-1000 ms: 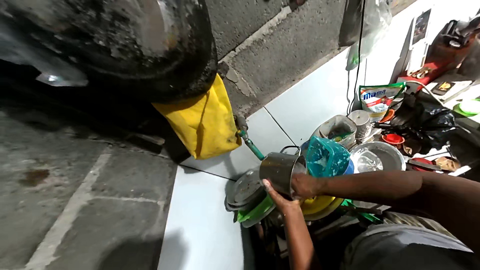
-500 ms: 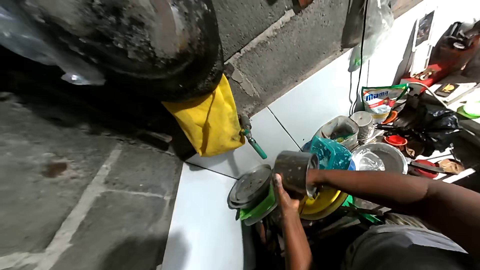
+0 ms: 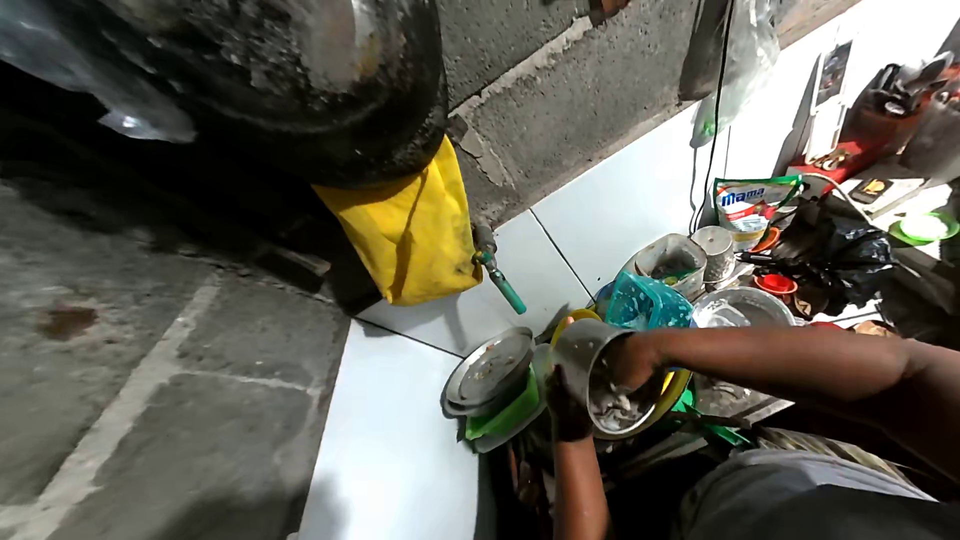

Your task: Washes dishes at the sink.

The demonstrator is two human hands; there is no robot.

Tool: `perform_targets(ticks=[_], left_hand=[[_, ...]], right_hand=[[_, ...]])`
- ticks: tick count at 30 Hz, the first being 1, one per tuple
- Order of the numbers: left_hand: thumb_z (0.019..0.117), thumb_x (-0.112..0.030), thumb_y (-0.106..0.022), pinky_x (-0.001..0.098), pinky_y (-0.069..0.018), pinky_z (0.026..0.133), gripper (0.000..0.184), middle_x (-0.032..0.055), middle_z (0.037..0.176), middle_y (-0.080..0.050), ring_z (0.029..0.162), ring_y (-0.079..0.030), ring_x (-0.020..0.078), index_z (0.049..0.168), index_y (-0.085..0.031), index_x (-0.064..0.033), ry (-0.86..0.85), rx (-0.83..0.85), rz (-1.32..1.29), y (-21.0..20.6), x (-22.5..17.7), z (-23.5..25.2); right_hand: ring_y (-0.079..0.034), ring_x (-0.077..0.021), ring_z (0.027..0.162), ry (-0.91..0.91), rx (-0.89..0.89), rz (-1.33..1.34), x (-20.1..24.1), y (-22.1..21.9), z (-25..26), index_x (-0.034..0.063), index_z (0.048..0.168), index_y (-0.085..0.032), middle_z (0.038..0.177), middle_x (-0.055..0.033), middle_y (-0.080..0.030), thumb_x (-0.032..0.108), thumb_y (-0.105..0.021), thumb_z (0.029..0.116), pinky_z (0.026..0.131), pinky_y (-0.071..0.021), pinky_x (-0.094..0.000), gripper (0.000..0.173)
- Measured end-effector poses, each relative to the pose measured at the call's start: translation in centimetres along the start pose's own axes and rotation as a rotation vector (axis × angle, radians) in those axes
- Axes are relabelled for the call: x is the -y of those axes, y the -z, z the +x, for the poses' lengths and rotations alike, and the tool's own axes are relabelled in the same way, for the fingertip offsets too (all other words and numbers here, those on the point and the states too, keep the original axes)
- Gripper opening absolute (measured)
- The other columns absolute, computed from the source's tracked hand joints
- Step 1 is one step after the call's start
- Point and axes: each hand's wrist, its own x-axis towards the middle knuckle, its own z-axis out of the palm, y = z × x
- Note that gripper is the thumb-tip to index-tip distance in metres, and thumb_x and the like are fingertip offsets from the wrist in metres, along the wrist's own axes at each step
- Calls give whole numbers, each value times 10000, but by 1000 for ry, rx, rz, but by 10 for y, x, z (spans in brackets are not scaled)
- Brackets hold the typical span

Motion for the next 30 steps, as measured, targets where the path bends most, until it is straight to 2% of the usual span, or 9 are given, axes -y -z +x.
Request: perform_targets(ticks=[3, 6, 10, 12, 14, 17, 22, 25, 30], left_hand=[[944, -478, -649, 311, -544, 997, 464, 3, 1215, -724, 1137, -671, 93, 1276, -690, -155, 91, 254, -113, 19, 10, 6], [1003, -307, -529, 273, -621, 697, 253, -23, 830, -757, 789, -731, 66, 874, -707, -181, 73, -64, -56, -14, 7, -15], [922, -518, -660, 283, -611, 745, 324, -24, 891, -756, 848, -725, 68, 951, -716, -199, 169, 50, -22, 5, -2, -18], [1054, -445, -436, 268, -597, 704, 354, -22, 863, -725, 815, -698, 54, 972, -628, -159, 178, -57, 36, 8, -1, -13], [1111, -397, -286, 224, -587, 784, 407, -89, 923, -723, 883, -684, -7, 1034, -636, -202, 89, -25, 106, 3, -1, -6], [1060, -450, -460, 268, -597, 843, 336, -73, 1003, -751, 952, -709, 33, 1076, -718, -234, -11, 138, -65, 2, 11, 16], [941, -438, -584, 395, -626, 766, 344, 56, 950, -757, 904, -740, 178, 1026, -715, -132, 76, 47, -270, -45, 2, 28], [825, -441, -745, 412, -628, 763, 388, 70, 950, -750, 890, -739, 192, 1037, -705, -119, 108, 47, -288, -39, 12, 28], [881, -473, -685, 401, -593, 907, 489, 71, 1124, -738, 1059, -708, 186, 1219, -685, -119, 132, 233, -328, -28, 23, 25]], right_hand=[[-620, -458, 1142, 15, -149, 64, -13, -29, -14, -87, 1256, -634, 1191, -304, -654, 101, -717, 939, 1010, -446, -638, 378], [-633, -491, 1102, 120, -309, -138, -13, -24, -25, -128, 1136, -660, 1133, -326, -662, 7, -655, 947, 977, -476, -632, 232], [-666, -409, 1115, 498, -552, -669, -14, -13, -32, -62, 983, -719, 1100, -214, -712, -56, -556, 948, 915, -553, -515, 167], [-660, -387, 1148, 605, -609, -773, -17, -7, -28, -45, 1013, -719, 1119, -197, -715, -40, -541, 961, 947, -550, -488, 185], [-670, -401, 1106, 560, -559, -770, -10, -4, -27, -59, 980, -705, 1087, -220, -703, -29, -535, 980, 913, -554, -507, 172], [-686, -428, 885, 462, -495, -706, 1, -1, -26, -73, 925, -688, 937, -243, -676, -29, -544, 982, 733, -554, -557, 161], [-694, -403, 991, 235, -625, -633, -15, 16, -26, -52, 908, -737, 1041, -219, -714, -35, -578, 964, 782, -574, -535, 170], [-649, -471, 1034, -50, -264, -417, -1, 15, -31, -101, 1064, -670, 1069, -288, -663, 28, -572, 1007, 867, -516, -618, 171], [-670, -467, 949, 300, -468, -271, -18, 1, -22, -126, 981, -674, 953, -290, -679, -59, -624, 932, 872, -522, -607, 97]])
